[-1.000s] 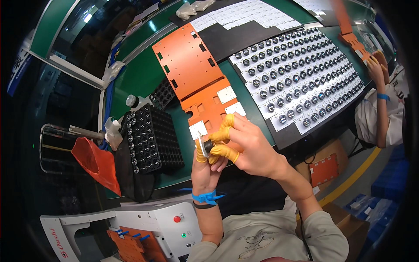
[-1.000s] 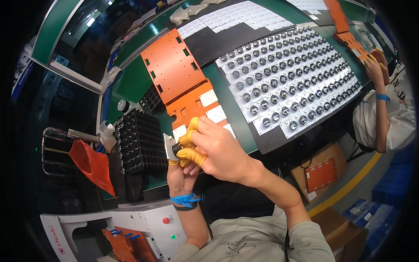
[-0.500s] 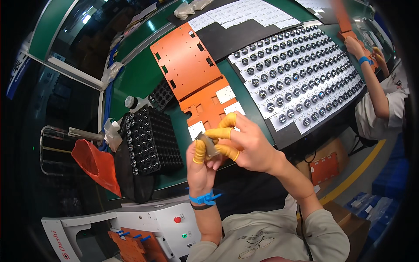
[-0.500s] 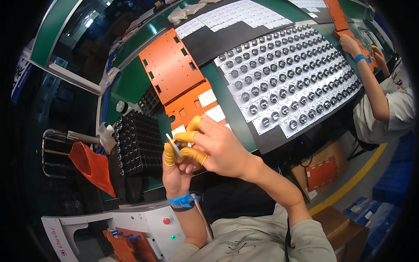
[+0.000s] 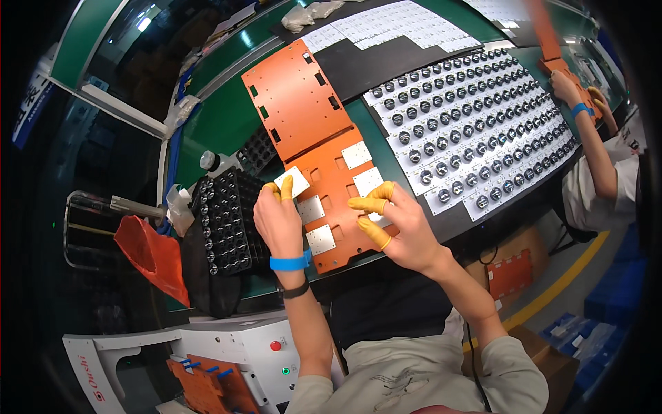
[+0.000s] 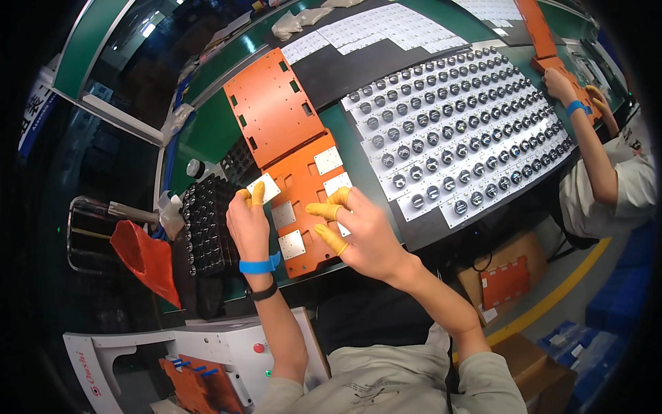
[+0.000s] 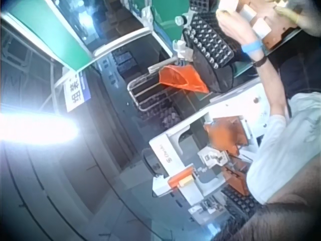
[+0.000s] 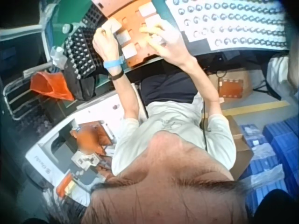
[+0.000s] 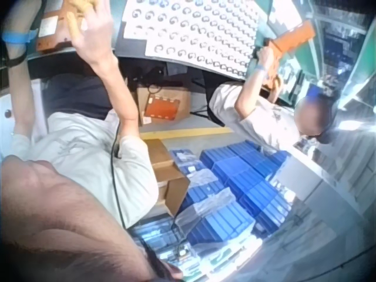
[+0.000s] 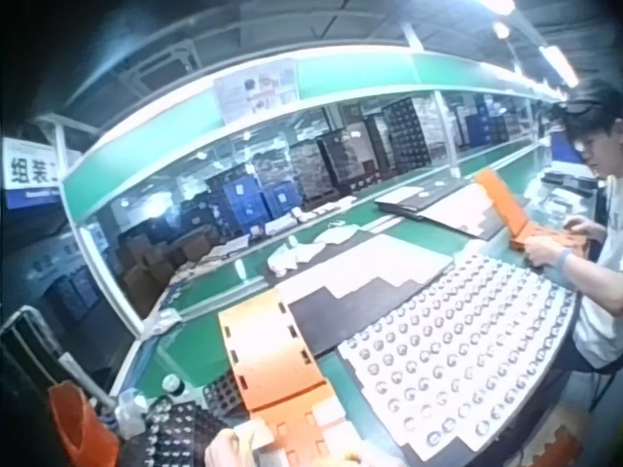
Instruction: The person places small white square components onto an orange circuit board and then inserts the board into a white machine labeled 'Oushi'. After the machine processes the board, the person removes it and places the components onto a black mat. The person then picks up a small black cylindrical component and places it on the mat.
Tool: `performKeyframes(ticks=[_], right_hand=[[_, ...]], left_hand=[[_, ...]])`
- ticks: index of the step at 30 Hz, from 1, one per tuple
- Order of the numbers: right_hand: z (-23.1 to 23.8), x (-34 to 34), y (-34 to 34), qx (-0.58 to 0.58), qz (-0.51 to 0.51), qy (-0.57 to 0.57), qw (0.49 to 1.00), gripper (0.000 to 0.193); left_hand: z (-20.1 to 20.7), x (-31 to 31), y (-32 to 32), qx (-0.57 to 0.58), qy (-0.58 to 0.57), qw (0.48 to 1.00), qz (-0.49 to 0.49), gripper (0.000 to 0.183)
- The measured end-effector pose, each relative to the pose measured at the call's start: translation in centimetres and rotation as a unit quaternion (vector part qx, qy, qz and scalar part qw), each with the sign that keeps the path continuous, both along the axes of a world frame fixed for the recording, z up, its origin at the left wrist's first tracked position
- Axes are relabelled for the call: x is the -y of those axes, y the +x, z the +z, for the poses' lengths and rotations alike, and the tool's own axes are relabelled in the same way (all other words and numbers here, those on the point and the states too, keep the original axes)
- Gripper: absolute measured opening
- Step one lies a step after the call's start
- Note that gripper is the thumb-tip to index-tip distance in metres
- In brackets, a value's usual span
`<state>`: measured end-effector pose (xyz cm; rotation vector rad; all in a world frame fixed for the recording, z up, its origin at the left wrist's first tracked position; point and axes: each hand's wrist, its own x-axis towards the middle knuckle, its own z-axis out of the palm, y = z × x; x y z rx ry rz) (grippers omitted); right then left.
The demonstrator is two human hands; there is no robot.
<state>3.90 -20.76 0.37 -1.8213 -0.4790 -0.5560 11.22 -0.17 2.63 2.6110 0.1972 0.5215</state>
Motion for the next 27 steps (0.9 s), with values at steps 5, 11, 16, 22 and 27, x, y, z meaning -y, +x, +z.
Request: performKeyframes(ticks=[5, 11, 16, 22, 27], right_hand=[[-0.1, -0.7, -0.4, -0.021, 0.030, 0.036, 0.999, 0.028], [0.0, -0.5, -0.7, -0.025, 0.039, 0.048, 0.998, 0.028], [-0.2, -0.4, -0.9, -0.041, 0.054, 0.063, 0.996, 0.028], [-0.1, -0.3, -0.9, -0.043, 0.061, 0.065, 0.995, 0.027], [-0.3, -0.7, -0.8, -0.030, 0.058, 0.065, 0.996, 0.026]], left_hand=[[-1.9, -0.8, 1.9, -0.056, 0.081, 0.995, 0.013, 0.019], [-3.1, -1.4, 2.4, -0.085, 0.101, 0.991, -0.029, 0.018], [-4.1, -1.6, 2.8, -0.091, 0.099, 0.990, -0.042, 0.022], [-4.4, -1.7, 3.1, -0.112, 0.095, 0.988, -0.055, 0.022], [-3.2, -0.4, 2.6, -0.136, 0.052, 0.989, -0.001, 0.021]])
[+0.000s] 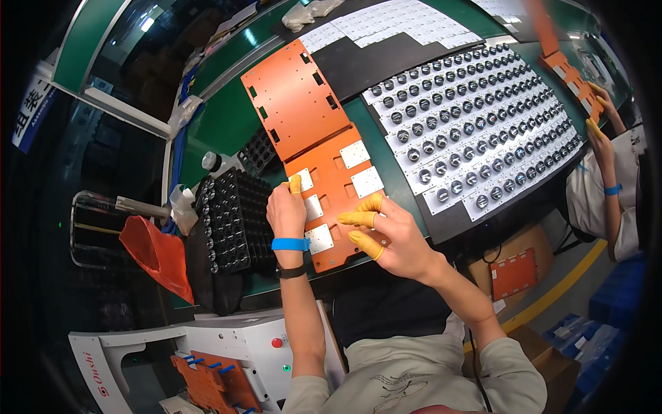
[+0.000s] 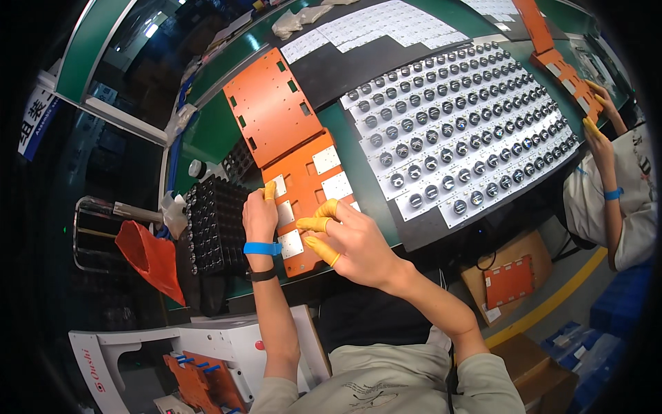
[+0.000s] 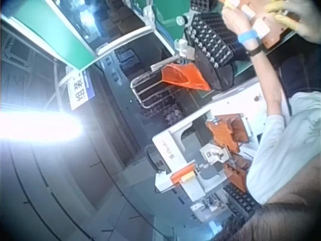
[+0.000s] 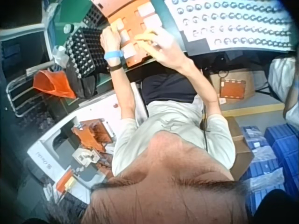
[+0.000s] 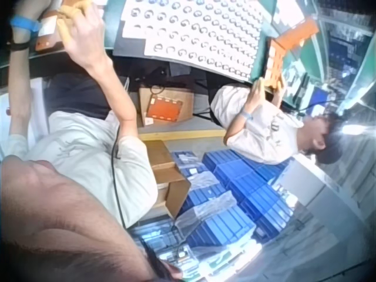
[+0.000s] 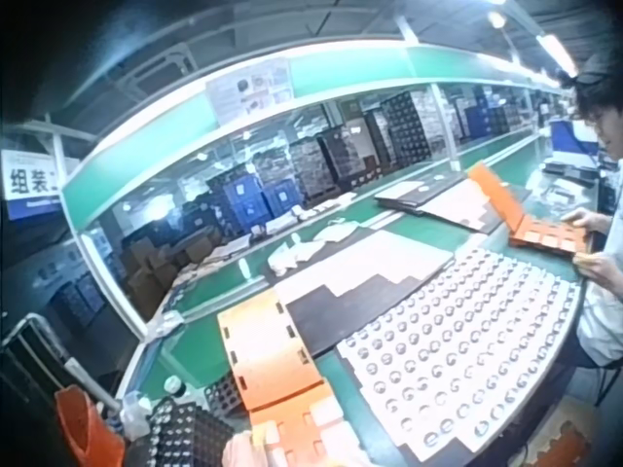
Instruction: The person places small white square components onto an orange circuit board and then inserts the board into a white machine labeled 'Oushi'. After the machine processes the board, the person removes it and places the components onto a black mat. The person then picks up a small black cylindrical component and places it on the mat.
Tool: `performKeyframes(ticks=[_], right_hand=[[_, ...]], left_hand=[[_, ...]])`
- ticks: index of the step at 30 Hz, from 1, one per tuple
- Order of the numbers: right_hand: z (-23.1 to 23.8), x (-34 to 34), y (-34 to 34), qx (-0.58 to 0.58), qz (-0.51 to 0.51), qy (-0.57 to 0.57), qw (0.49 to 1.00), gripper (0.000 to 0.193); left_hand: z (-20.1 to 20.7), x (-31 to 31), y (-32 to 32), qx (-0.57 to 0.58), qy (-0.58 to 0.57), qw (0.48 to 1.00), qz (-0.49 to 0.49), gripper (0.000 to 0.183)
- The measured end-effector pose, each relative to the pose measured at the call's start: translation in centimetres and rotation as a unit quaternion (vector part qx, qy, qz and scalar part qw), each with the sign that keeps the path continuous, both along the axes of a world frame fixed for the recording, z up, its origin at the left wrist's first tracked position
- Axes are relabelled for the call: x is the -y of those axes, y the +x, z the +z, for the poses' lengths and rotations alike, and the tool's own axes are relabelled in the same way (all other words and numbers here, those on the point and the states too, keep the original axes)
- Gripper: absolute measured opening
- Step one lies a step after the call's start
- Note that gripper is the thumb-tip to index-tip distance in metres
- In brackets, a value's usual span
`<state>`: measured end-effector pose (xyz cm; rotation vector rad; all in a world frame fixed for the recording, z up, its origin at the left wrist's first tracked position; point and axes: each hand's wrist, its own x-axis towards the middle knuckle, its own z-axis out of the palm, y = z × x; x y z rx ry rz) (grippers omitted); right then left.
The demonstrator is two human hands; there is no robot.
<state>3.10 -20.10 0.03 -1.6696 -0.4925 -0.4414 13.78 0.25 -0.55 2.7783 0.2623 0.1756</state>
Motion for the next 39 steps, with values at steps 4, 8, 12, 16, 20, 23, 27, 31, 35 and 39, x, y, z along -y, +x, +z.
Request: performKeyframes(ticks=[4, 8, 12, 16, 20, 23, 27, 31, 35, 39], right_hand=[[-0.1, -0.6, 0.1, 0.011, 0.011, -0.012, 1.000, 0.026], [0.3, -1.0, 0.0, 0.014, 0.027, -0.025, 0.999, 0.026], [0.1, -0.7, -0.2, 0.025, 0.017, -0.054, 0.998, 0.026], [-0.1, -0.4, -0.2, 0.028, 0.012, -0.079, 0.996, 0.026], [0.2, -0.8, -0.1, 0.029, 0.024, -0.090, 0.995, 0.026], [0.8, -1.0, 0.1, 0.028, 0.034, -0.101, 0.994, 0.026], [1.4, -0.8, 2.1, 0.043, 0.021, -0.138, 0.989, 0.026], [2.0, -0.5, 7.4, 0.042, -0.045, -0.179, 0.982, 0.039], [0.1, -2.7, 15.8, 0.073, -0.210, -0.250, 0.942, 0.056], [0.1, -2.9, 22.8, -0.114, -0.247, -0.247, 0.930, 0.067]], left_hand=[[0.1, 0.4, -0.4, 0.004, 0.017, 1.000, 0.014, 0.021], [0.4, 0.5, -0.8, 0.009, 0.017, 1.000, 0.021, 0.023], [0.8, 0.5, -1.6, 0.015, 0.007, 0.999, 0.030, 0.030], [1.4, 0.4, -3.4, 0.054, 0.015, 0.998, 0.001, 0.032], [2.4, 0.9, -6.5, 0.099, -0.014, 0.993, -0.061, 0.031], [2.9, 1.1, -9.0, 0.093, -0.031, 0.990, -0.103, 0.040], [1.9, 0.8, -12.2, 0.089, -0.051, 0.985, -0.136, 0.066], [0.1, 1.4, -14.2, 0.077, -0.050, 0.980, -0.178, 0.081], [-0.3, 2.0, -13.9, 0.137, -0.028, 0.978, -0.155, 0.080], [0.1, 2.1, -13.4, 0.157, -0.001, 0.972, -0.176, 0.076]])
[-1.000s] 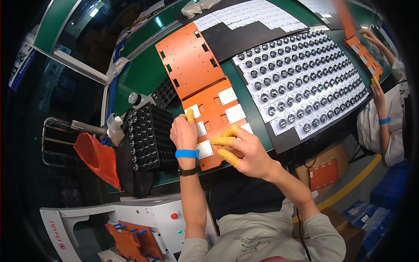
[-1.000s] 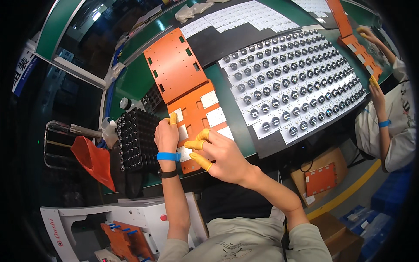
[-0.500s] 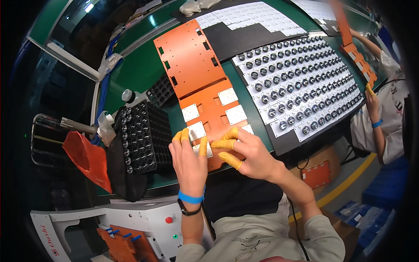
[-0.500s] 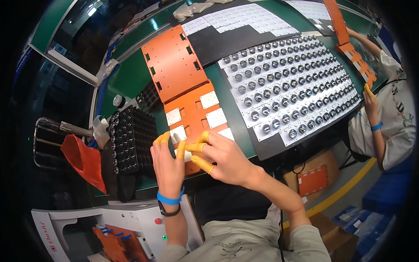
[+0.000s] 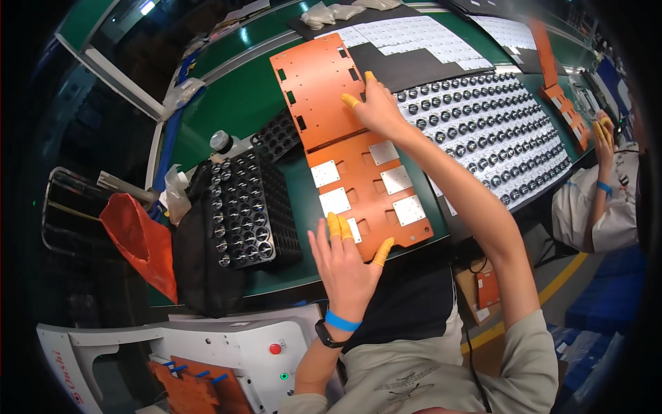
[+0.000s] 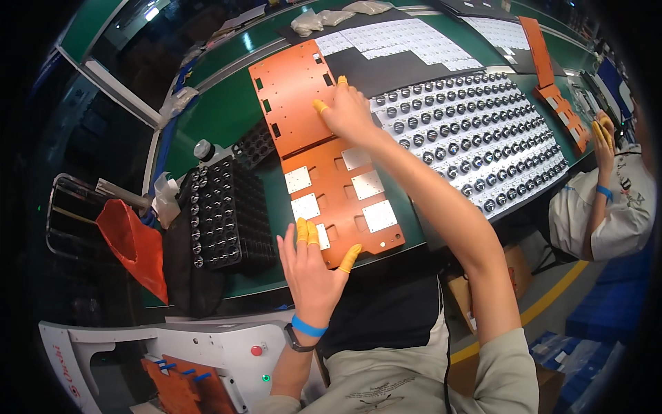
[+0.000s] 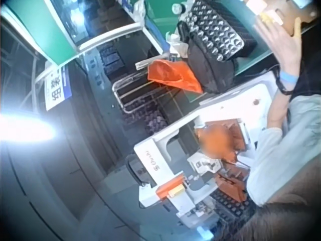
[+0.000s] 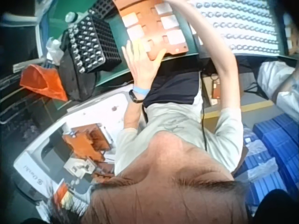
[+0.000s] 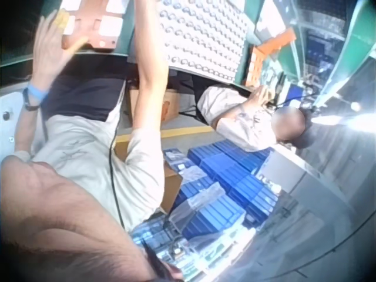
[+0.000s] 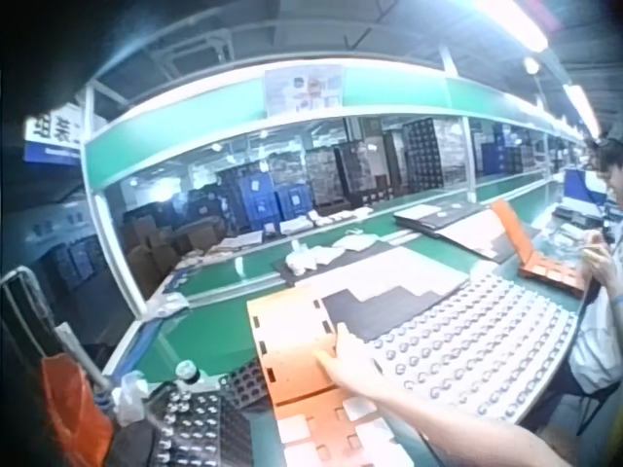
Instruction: The person places small white square components onto an orange circuit board and then inserts the board into a white machine labeled 'Oushi'. After the machine processes the board, the person removes it and places the components onto a black mat. The person then picks up a small black cylindrical component and places it on the mat.
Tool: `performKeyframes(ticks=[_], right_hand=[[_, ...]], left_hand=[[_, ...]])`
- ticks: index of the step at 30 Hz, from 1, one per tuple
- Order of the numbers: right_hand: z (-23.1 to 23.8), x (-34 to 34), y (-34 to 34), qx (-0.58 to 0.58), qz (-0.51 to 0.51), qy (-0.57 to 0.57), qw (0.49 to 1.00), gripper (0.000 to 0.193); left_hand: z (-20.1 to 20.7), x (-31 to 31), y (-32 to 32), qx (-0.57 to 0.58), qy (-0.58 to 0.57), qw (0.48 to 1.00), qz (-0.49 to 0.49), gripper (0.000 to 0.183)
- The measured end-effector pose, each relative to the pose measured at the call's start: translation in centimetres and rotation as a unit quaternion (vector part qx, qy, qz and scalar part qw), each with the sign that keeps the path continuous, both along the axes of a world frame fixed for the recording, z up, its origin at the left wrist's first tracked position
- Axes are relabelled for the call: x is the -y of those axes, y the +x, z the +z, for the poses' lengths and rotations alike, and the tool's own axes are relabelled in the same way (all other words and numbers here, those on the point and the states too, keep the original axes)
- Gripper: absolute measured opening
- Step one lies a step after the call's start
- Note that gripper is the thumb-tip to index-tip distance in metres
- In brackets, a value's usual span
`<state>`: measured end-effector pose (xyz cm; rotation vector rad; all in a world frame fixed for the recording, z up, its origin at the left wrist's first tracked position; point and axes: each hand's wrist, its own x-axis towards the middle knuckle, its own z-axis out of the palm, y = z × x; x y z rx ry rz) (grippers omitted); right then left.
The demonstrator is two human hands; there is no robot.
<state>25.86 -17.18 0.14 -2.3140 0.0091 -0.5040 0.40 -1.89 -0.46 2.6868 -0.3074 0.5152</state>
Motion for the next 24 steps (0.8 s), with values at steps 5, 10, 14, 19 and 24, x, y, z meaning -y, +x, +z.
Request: performKeyframes(ticks=[5, 10, 14, 19, 24], right_hand=[[0.6, 0.6, 1.5, -0.056, 0.056, 0.157, 0.984, 0.065], [2.6, 2.2, -1.6, -0.032, 0.087, 0.228, 0.969, 0.056], [4.8, 3.4, -6.6, 0.012, 0.173, 0.214, 0.961, 0.031], [5.4, 5.2, -13.6, 0.200, 0.222, -0.069, 0.952, 0.034], [2.9, 7.2, -20.9, 0.181, 0.240, -0.157, 0.941, 0.046]], left_hand=[[-0.6, -0.9, -0.1, 0.013, 0.009, 1.000, -0.001, 0.074], [-0.9, 0.0, -0.1, 0.011, -0.064, 0.998, 0.027, 0.072], [-1.3, 0.0, -0.3, 0.008, -0.087, 0.996, 0.028, 0.070], [-1.7, -1.1, -0.7, -0.004, -0.194, 0.981, 0.016, 0.054], [-3.8, -2.0, -4.5, 0.129, -0.215, 0.964, 0.085, 0.021]])
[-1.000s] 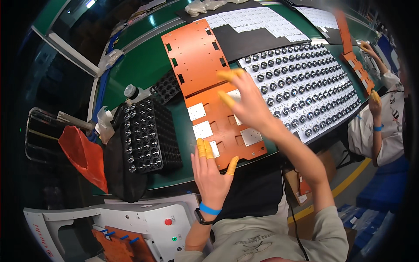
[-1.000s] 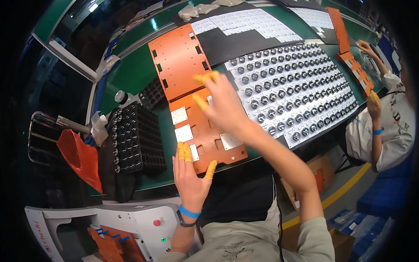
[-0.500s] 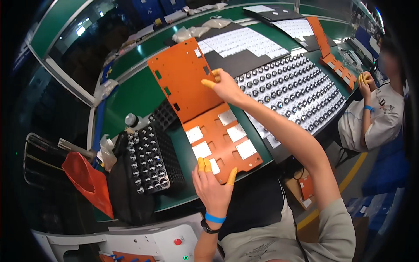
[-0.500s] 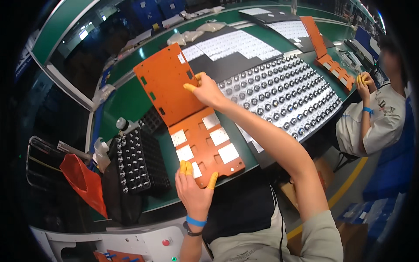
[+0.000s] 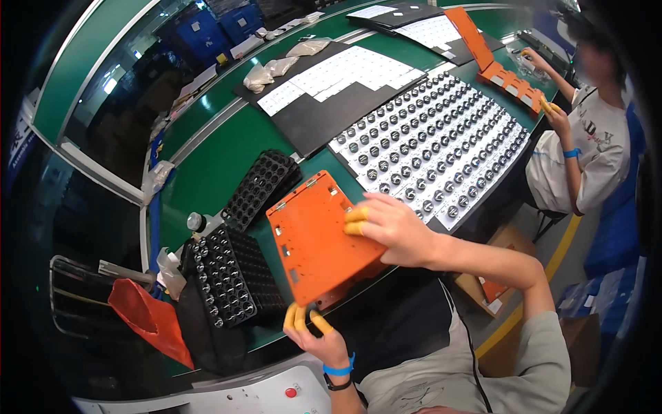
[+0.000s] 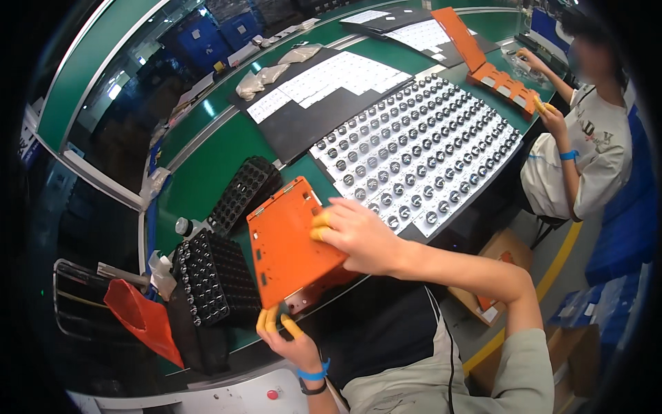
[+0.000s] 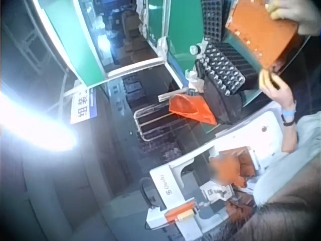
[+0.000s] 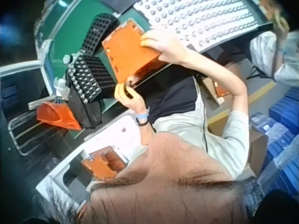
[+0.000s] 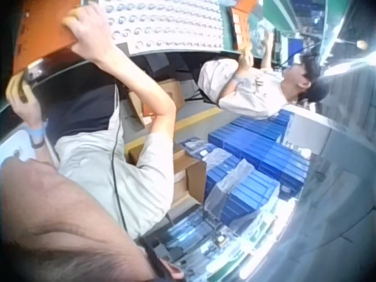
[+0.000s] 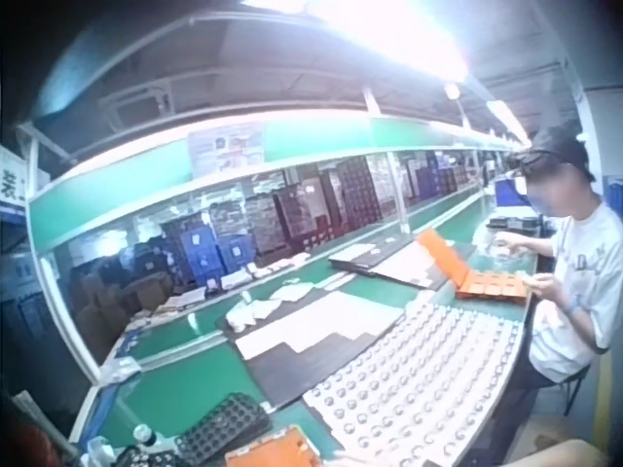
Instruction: The person places small white square components onto an orange circuit board and then inserts the board into a white machine labeled 'Oushi'. After the machine processes the board, the person removes it and places the components onto a black mat. The person then picks up a small black cylindrical component and places it on the mat.
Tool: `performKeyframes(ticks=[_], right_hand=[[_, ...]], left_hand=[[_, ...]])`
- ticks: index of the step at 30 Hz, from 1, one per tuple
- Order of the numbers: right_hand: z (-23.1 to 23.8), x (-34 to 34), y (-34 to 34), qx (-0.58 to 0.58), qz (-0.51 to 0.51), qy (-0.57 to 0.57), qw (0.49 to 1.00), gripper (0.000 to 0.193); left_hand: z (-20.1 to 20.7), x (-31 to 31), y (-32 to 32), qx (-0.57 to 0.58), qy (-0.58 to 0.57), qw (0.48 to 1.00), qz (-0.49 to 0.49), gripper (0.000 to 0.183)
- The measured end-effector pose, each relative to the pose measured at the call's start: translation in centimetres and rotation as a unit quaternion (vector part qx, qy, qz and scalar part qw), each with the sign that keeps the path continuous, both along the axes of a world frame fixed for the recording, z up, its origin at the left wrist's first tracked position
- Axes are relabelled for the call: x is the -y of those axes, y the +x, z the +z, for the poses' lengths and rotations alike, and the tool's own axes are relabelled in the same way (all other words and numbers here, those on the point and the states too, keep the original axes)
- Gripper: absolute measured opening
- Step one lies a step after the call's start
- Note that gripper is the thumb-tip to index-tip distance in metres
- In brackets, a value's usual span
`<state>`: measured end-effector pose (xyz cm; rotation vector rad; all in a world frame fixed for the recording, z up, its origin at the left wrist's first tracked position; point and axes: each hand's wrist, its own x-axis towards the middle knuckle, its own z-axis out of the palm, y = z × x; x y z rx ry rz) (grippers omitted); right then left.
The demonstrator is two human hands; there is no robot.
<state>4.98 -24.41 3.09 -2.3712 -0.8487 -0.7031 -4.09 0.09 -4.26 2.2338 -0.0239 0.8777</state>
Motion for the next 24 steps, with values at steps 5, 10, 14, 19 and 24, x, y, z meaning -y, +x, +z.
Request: performKeyframes(ticks=[5, 10, 14, 19, 24], right_hand=[[-3.9, 0.1, -2.4, -0.032, -0.019, -0.052, 0.998, 0.060], [-3.1, -0.7, -4.2, -0.163, -0.102, 0.007, 0.981, 0.072], [-2.6, -2.1, -4.9, -0.206, -0.071, 0.063, 0.974, 0.092], [-7.0, -4.4, -2.8, -0.241, -0.050, 0.214, 0.945, 0.097], [-7.2, -4.3, -1.0, -0.386, -0.003, 0.440, 0.811, 0.085]], left_hand=[[-1.2, -1.2, -3.2, 0.007, 0.039, 0.999, 0.019, 0.015], [0.7, -1.7, -1.4, 0.014, 0.100, 0.995, -0.007, 0.019], [3.9, -1.2, 0.8, -0.023, 0.113, 0.993, 0.011, 0.041], [2.1, -0.4, 0.7, -0.189, 0.000, 0.982, -0.010, 0.069], [1.0, 0.7, 0.1, -0.185, -0.024, 0.982, 0.036, 0.060]])
